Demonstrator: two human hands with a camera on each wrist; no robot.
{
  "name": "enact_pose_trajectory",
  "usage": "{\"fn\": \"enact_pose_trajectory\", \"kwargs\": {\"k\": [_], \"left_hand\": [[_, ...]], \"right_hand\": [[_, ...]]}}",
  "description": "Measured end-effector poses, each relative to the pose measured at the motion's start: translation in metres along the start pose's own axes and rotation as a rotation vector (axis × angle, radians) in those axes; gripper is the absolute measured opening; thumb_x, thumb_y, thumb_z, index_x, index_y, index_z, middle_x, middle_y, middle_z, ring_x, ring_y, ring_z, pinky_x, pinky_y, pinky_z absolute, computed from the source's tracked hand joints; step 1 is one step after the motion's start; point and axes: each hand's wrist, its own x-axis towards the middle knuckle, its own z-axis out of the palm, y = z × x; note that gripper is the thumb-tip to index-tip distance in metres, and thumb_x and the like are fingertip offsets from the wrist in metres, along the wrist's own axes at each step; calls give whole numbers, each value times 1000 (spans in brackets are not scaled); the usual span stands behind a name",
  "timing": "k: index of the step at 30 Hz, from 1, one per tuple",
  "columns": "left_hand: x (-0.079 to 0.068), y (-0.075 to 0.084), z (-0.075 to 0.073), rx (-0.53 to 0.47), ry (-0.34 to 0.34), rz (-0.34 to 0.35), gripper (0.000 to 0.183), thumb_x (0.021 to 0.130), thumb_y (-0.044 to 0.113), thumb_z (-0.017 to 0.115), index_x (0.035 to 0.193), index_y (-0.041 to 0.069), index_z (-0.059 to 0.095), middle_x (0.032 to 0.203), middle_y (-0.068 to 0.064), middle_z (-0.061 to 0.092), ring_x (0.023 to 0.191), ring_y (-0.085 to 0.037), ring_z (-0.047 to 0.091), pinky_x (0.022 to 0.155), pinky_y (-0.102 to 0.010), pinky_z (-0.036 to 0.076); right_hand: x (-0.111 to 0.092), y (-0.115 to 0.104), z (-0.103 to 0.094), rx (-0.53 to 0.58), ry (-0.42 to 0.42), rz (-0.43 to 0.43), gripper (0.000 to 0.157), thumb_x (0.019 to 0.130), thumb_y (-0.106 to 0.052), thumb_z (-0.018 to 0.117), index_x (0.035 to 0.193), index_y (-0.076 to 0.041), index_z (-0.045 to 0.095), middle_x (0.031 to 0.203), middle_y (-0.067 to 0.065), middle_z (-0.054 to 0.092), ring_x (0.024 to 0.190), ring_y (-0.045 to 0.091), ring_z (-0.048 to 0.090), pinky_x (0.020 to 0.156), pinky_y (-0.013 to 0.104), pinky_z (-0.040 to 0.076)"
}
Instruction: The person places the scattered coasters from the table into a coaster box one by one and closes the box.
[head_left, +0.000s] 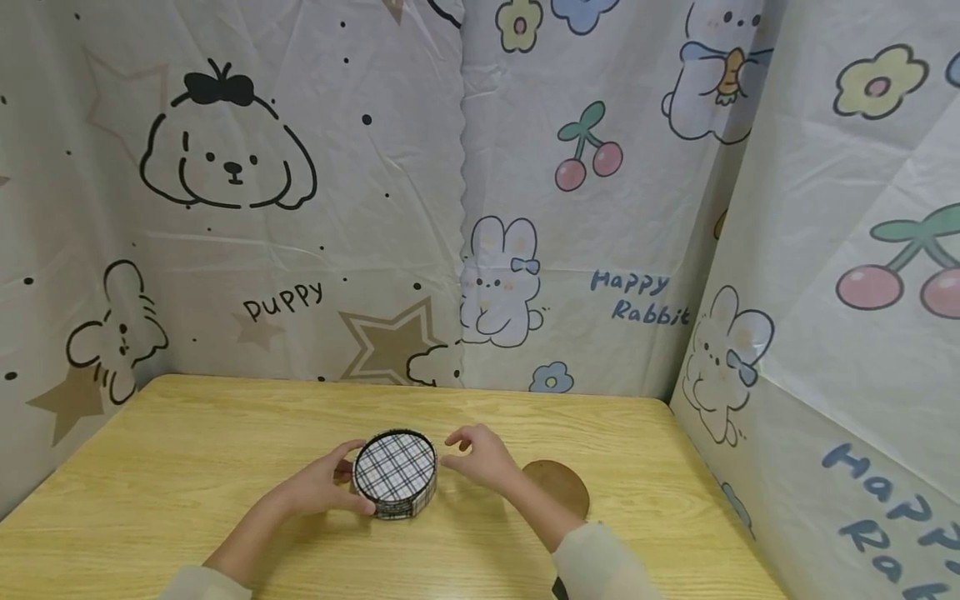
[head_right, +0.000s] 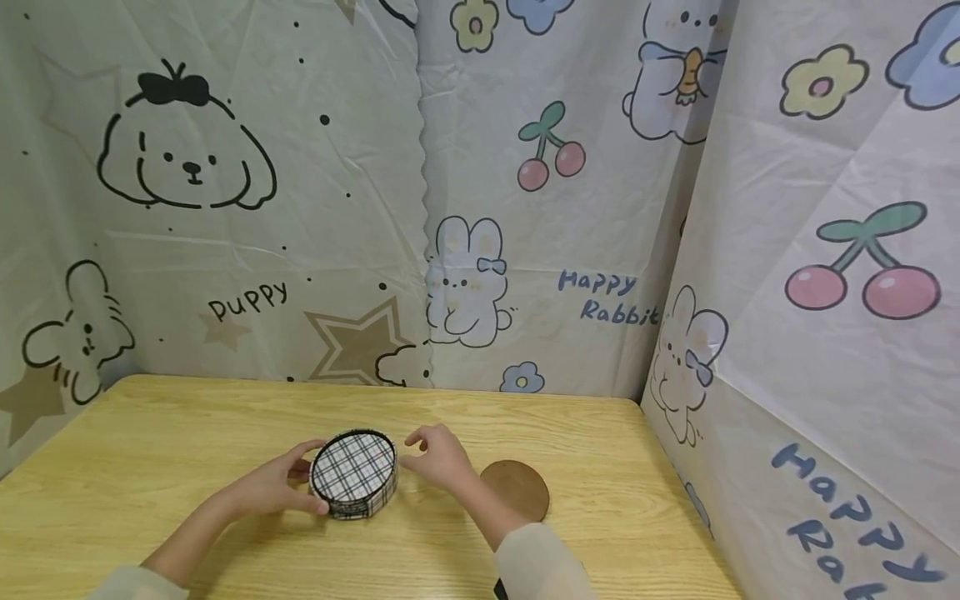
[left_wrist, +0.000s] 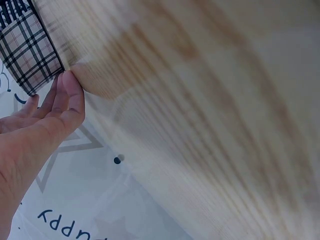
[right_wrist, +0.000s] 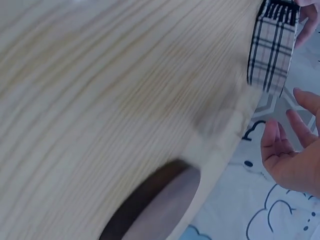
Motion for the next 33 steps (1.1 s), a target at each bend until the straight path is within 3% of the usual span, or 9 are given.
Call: {"fn": "enact_pose_trajectory", "kwargs": {"k": [4,9,13,21,27,33], "left_hand": [[-1,1,0,-10,0,-1,104,70,33,82,147,4,18,128,-22,49,124,-47,43,102,-59,36],[-3,2,0,-9,1,1,104,70,33,82,147,3,19,128,-23,49,123,-47,43,102,-58,37],[-3,3,0,-6,0,4,103,71,33,82,147,3,19,128,-23,49,123,-47,44,102,-59,37],[-2,3,0,-11,-4,0,103,71,32,82,147,3,19,128,-23,49,123,-47,44,102,-59,37],[-2,4,0,-8,-6,-4,104,71,33,82,147,3,18,129,-23,49,123,-47,43,101,-60,37],[-3,5,0,-9,-5,1,104,71,33,82,147,2,18,129,-24,49,123,-48,43,102,-59,36]], "right_hand": [[-8,11,-11,-84,-4,-33,30,84,-22,69,107,-3,66,103,17,58,90,27,56,68,35,47],[-19,29,-26,-148,-22,-9,30,85,-24,68,108,-5,64,100,14,56,81,21,53,64,32,44],[-29,47,-38,-175,-54,-4,31,86,-24,67,111,-5,64,102,16,54,84,22,52,65,33,45],[-48,75,-58,-351,-44,-48,41,80,-33,72,113,-9,64,104,12,58,94,27,54,79,50,47],[-61,84,-66,-445,-76,23,60,76,-50,71,123,-15,59,123,15,55,113,35,52,87,66,39],[-66,90,-66,-437,-141,109,78,73,-63,66,135,-21,48,142,21,40,130,40,39,93,75,29]]}}
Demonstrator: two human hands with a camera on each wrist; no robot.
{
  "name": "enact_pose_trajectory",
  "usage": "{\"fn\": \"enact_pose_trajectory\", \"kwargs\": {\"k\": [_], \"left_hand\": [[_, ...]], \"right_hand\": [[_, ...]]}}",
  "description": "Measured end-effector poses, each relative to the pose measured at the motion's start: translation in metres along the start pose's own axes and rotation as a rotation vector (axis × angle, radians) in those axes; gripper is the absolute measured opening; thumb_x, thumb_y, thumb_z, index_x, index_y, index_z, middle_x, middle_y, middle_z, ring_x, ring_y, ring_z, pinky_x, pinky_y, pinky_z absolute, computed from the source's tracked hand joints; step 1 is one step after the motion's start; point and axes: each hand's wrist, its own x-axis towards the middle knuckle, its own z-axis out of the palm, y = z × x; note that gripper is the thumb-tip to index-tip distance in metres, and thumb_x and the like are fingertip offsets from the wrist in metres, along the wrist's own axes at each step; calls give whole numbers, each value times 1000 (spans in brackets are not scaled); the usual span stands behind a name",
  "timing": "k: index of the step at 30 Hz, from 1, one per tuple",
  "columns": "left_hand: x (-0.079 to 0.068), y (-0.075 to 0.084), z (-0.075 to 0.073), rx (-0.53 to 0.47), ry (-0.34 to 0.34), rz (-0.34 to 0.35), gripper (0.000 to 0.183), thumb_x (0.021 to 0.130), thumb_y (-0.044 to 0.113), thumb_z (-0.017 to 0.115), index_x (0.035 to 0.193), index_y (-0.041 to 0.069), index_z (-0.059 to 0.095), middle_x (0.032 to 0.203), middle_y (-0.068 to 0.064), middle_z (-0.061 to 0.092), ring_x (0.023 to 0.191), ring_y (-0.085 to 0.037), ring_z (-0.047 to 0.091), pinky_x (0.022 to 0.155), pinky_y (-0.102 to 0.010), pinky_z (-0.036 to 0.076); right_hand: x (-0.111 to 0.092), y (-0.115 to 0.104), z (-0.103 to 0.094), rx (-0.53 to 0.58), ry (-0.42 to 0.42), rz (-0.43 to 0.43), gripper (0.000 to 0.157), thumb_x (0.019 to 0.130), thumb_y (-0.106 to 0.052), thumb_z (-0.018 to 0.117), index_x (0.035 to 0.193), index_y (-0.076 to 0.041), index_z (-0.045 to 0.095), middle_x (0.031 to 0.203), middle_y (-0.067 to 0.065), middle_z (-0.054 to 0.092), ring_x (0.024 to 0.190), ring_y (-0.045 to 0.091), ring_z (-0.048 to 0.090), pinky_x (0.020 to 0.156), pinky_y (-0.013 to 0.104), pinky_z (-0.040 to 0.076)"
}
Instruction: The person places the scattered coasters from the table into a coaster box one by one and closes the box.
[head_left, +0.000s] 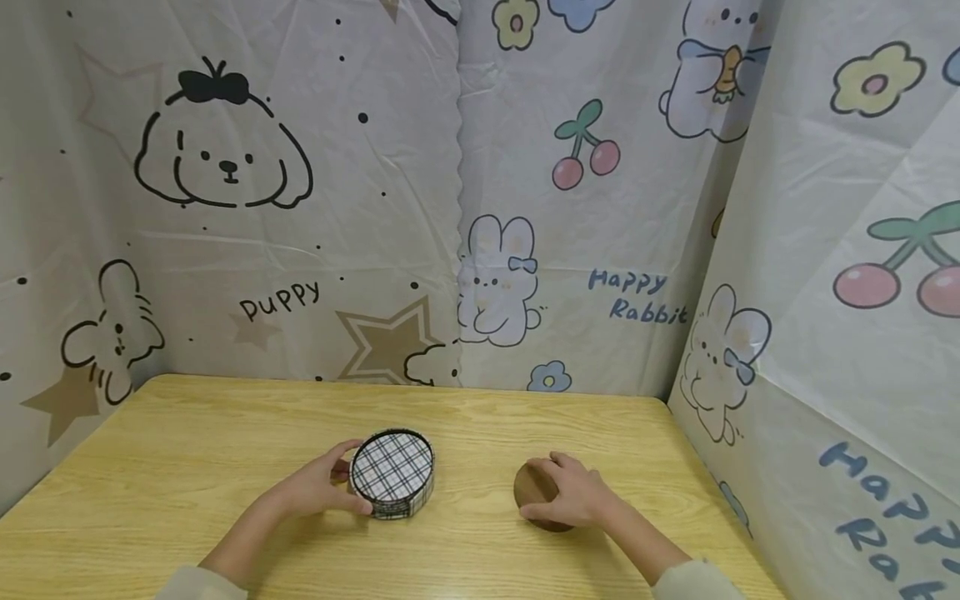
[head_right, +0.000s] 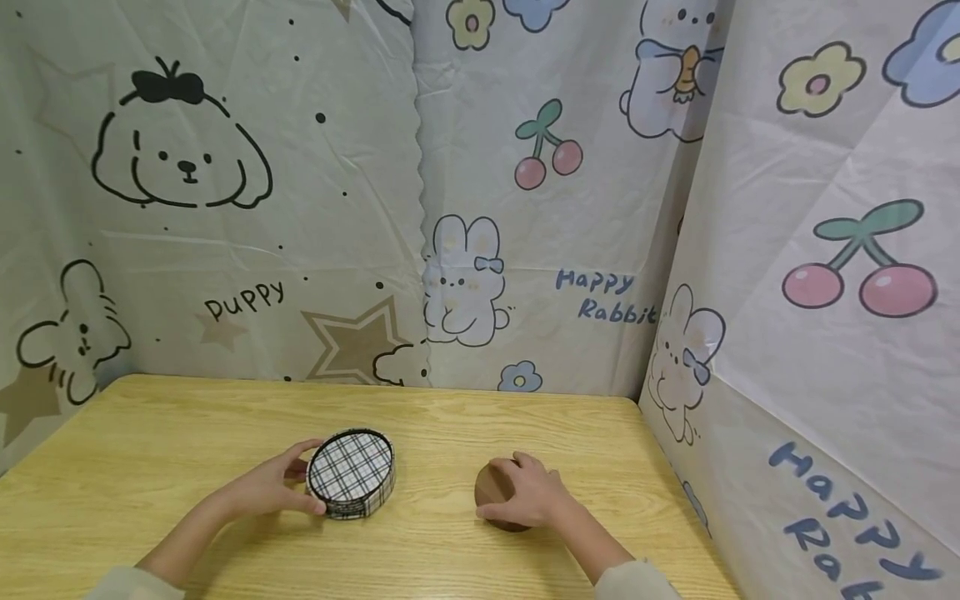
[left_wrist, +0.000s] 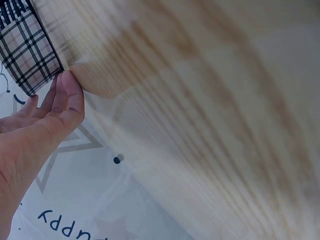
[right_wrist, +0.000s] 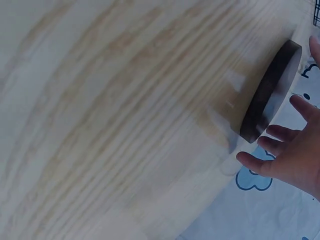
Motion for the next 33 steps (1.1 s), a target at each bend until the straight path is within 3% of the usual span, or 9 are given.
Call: {"fn": "enact_pose_trajectory", "kwargs": {"k": [6,22,33], "left_hand": [[1,-1,0,4,3,6,103,71,33,82,147,3,19,128,-23,50,123,-47,44,101,-59,37],[0,-1,0,-5,9,-2,104,71,32,82,147,3,18,128,-23,49,123,-47,44,101,-59,37],[0,-1,0,-22,-1,3,103,72,31,81,147,2,17,129,-24,48,124,-48,42,102,-60,36]], "right_hand": [[0,4,7,0,-20,-10,87,67,-68,68,139,-23,43,146,21,34,134,39,35,93,75,28],[5,7,13,-27,78,-86,80,66,-65,71,132,-24,52,134,17,47,121,35,46,87,59,40],[11,-9,8,-54,140,-113,77,66,-64,71,131,-26,53,132,14,49,118,32,48,86,55,39]]}}
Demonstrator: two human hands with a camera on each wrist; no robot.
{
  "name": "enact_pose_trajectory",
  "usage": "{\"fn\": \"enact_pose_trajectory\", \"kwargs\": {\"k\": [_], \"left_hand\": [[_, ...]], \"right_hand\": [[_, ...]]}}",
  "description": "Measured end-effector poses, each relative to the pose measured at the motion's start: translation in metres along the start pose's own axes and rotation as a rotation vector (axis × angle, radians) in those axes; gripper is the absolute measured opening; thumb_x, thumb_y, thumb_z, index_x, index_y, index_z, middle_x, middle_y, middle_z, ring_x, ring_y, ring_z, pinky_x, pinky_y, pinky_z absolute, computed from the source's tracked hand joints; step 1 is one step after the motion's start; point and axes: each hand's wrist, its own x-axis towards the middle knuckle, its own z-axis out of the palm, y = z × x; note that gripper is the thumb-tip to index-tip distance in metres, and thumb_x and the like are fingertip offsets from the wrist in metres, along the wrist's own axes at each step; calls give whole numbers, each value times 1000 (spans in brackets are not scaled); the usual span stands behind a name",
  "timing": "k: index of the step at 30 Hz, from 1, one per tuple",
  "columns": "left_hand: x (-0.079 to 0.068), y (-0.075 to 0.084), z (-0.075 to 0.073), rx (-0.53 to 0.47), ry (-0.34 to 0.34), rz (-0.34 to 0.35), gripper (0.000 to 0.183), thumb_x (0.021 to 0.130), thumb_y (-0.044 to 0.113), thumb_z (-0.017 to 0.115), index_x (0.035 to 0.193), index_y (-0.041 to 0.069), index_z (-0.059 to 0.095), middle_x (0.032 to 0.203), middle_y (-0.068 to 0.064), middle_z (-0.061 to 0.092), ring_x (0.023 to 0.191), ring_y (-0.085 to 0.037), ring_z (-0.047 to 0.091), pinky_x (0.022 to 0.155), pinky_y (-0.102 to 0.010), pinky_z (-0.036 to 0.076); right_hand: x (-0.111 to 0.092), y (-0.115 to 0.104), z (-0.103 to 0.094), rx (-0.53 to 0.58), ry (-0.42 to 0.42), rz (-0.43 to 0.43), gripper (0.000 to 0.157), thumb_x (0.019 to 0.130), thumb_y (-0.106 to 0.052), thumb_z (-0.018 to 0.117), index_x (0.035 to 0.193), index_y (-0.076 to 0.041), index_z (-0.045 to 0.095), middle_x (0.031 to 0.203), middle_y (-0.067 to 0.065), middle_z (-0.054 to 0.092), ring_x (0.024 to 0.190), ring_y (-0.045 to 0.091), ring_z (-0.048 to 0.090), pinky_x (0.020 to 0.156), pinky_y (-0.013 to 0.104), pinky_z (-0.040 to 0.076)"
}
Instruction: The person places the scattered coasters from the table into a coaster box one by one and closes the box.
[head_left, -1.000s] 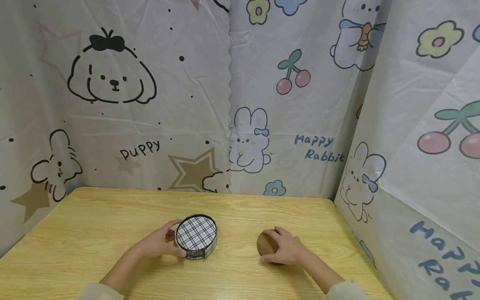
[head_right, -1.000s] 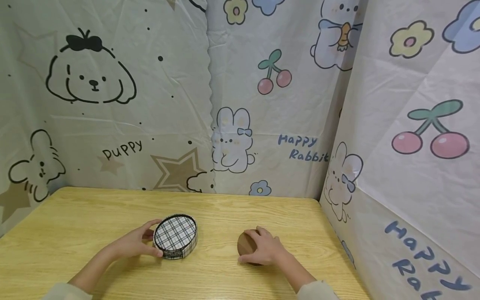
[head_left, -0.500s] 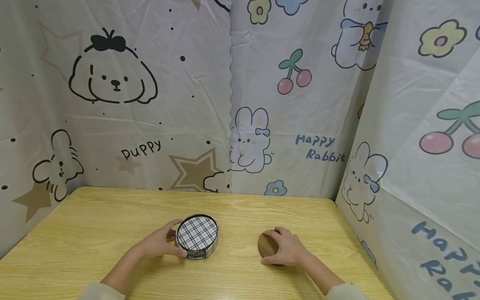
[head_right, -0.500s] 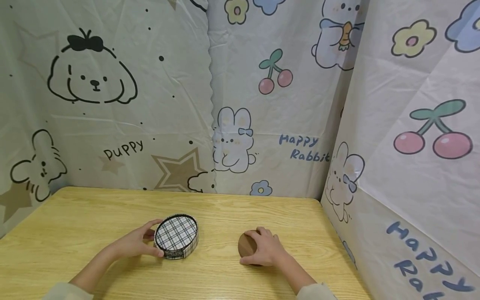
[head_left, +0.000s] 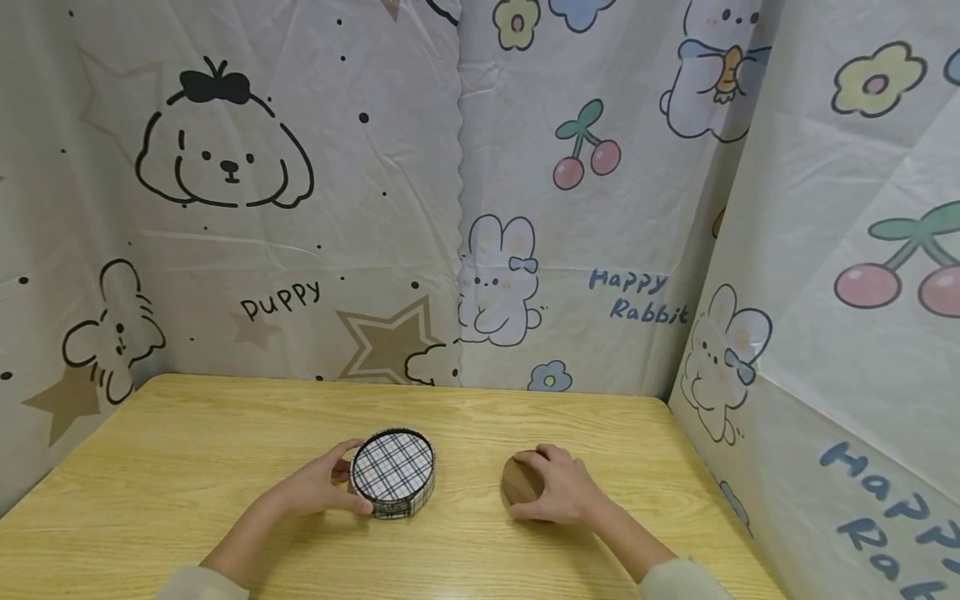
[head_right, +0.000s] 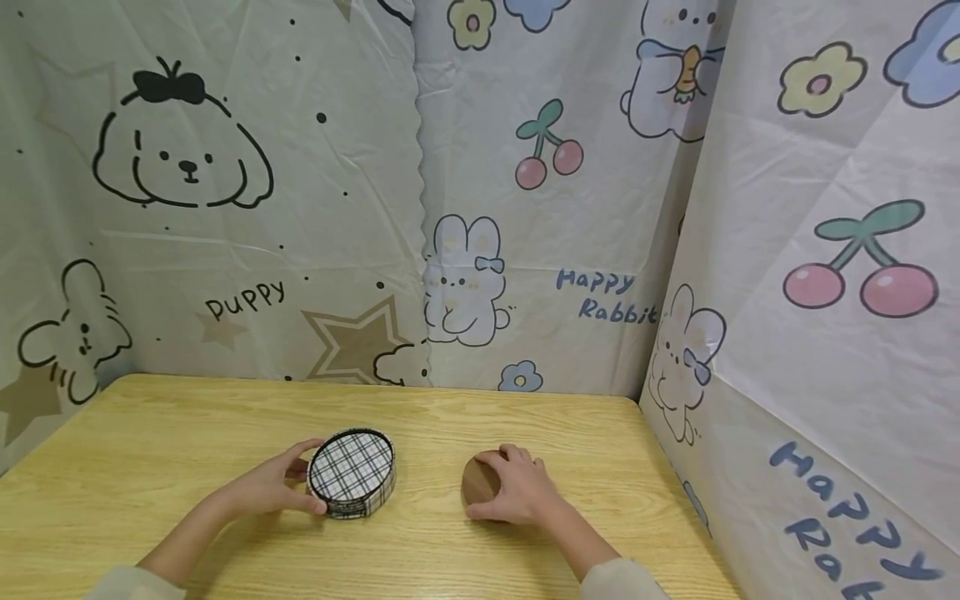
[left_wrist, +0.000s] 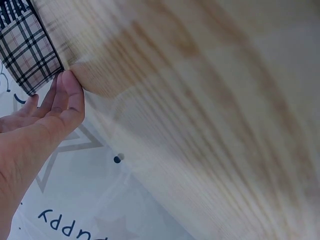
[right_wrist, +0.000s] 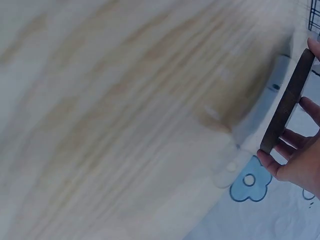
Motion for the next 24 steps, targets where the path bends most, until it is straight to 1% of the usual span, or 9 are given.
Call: {"fn": "enact_pose_trajectory", "kwargs": {"k": [6,11,18,24], "left_hand": [[0,-1,-1,1,-2,6,102,72,31,81,147,3,18,129,-22,49,124,-47,42,102,-60,36],[0,-2,-1,-1,-3,5,102,72,31,81,147,4,18,129,-22,49,124,-47,42,103,-60,35],[1,-2,0,13,8,0,104,70,32,82,147,4,19,128,-22,50,124,-46,43,103,-59,36],[0,-1,0,19,8,-4,104,71,33,82,147,4,18,128,-22,50,124,-47,43,102,-59,37]], "right_hand": [[9,-15,-5,8,21,-48,74,68,-61,71,131,-25,53,132,15,49,119,33,47,87,54,39],[18,-29,-8,-11,20,-83,74,69,-61,70,131,-26,52,132,13,48,119,31,47,86,51,39],[28,-51,-14,-5,14,-145,73,70,-60,71,131,-27,52,134,14,47,122,32,45,88,53,38],[40,-69,-16,-23,20,-190,73,69,-60,70,131,-27,52,133,11,48,121,30,47,86,49,39]]}}
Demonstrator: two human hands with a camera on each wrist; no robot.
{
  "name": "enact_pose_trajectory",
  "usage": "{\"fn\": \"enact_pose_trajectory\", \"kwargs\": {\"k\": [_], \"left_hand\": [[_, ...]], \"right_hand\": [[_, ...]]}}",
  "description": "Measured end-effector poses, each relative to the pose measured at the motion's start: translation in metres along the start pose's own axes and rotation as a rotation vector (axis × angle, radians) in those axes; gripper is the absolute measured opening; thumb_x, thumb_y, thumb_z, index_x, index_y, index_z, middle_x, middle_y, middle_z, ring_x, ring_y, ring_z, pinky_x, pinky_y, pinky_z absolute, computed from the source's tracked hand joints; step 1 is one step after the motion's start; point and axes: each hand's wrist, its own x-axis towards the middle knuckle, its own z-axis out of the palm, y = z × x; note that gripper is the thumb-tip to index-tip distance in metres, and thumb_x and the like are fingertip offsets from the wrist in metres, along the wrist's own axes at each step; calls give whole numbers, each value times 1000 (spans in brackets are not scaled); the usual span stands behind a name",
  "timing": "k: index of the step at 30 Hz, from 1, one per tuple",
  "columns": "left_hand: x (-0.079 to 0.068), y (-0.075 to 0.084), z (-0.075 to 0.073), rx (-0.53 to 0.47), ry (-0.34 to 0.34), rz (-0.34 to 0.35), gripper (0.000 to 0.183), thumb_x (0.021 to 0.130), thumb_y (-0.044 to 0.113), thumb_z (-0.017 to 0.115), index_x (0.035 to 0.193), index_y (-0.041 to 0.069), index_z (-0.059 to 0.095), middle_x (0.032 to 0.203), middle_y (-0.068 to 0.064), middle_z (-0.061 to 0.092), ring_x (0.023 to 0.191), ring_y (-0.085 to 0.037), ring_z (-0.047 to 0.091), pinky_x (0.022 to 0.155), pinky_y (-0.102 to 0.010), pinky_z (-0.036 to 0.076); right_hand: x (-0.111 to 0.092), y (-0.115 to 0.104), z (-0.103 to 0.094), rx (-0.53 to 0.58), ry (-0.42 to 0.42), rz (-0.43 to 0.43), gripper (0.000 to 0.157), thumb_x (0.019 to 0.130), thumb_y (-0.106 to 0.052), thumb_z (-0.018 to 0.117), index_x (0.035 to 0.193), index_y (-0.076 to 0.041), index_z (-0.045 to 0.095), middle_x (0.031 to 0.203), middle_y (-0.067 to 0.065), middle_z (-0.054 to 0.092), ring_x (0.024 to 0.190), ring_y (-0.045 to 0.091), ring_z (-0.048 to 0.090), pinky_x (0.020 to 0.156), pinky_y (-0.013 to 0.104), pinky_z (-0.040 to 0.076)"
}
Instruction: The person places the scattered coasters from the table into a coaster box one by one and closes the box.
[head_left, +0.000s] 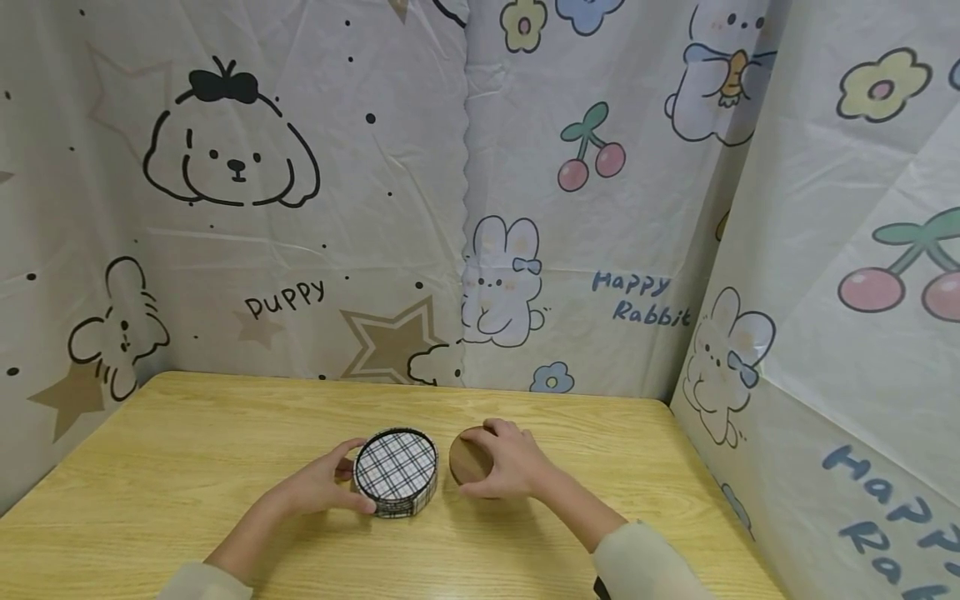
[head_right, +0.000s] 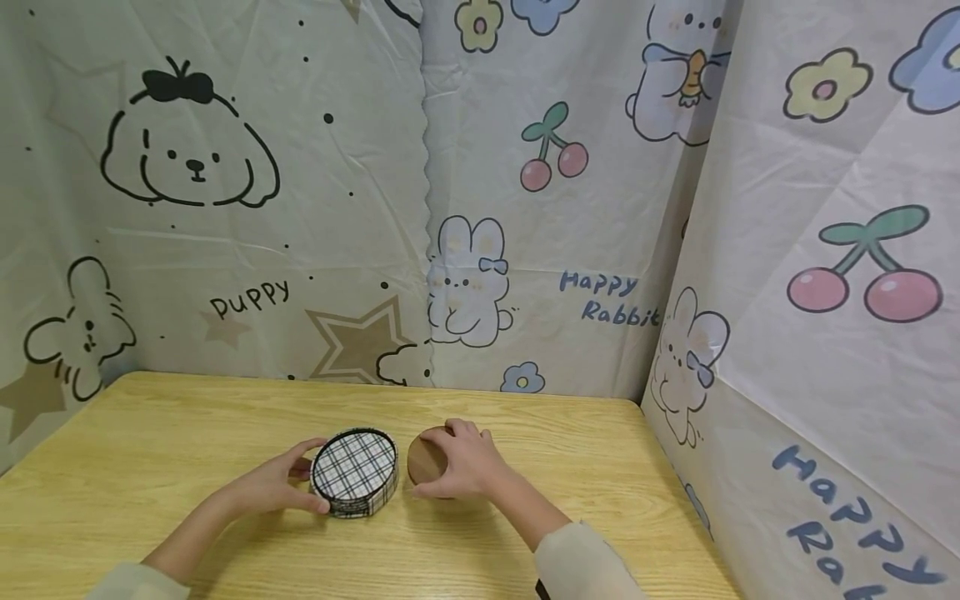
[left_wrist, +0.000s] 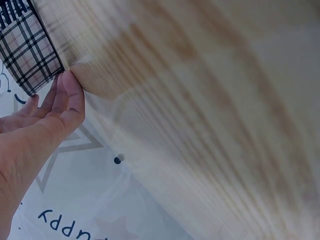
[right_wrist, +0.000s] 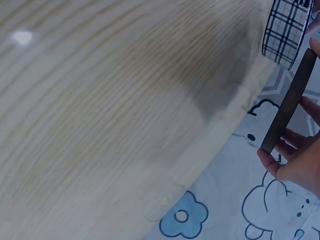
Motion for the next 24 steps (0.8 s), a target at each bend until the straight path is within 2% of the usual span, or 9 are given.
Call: {"fn": "enact_pose_trajectory", "kwargs": {"k": [15,24], "left_hand": [[1,-1,0,20,3,4,104,71,35,81,147,3,18,131,-25,48,124,-45,44,101,-57,39],[0,-1,-1,12,-15,-2,104,72,36,80,148,4,17,133,-25,46,125,-46,42,101,-58,38]], "right_hand": [[33,-40,4,-17,-18,-66,74,69,-64,68,133,-32,49,133,5,48,116,22,48,84,38,40],[44,-61,8,-49,-66,-87,74,71,-66,65,135,-33,47,139,9,44,126,25,42,88,40,39]]}}
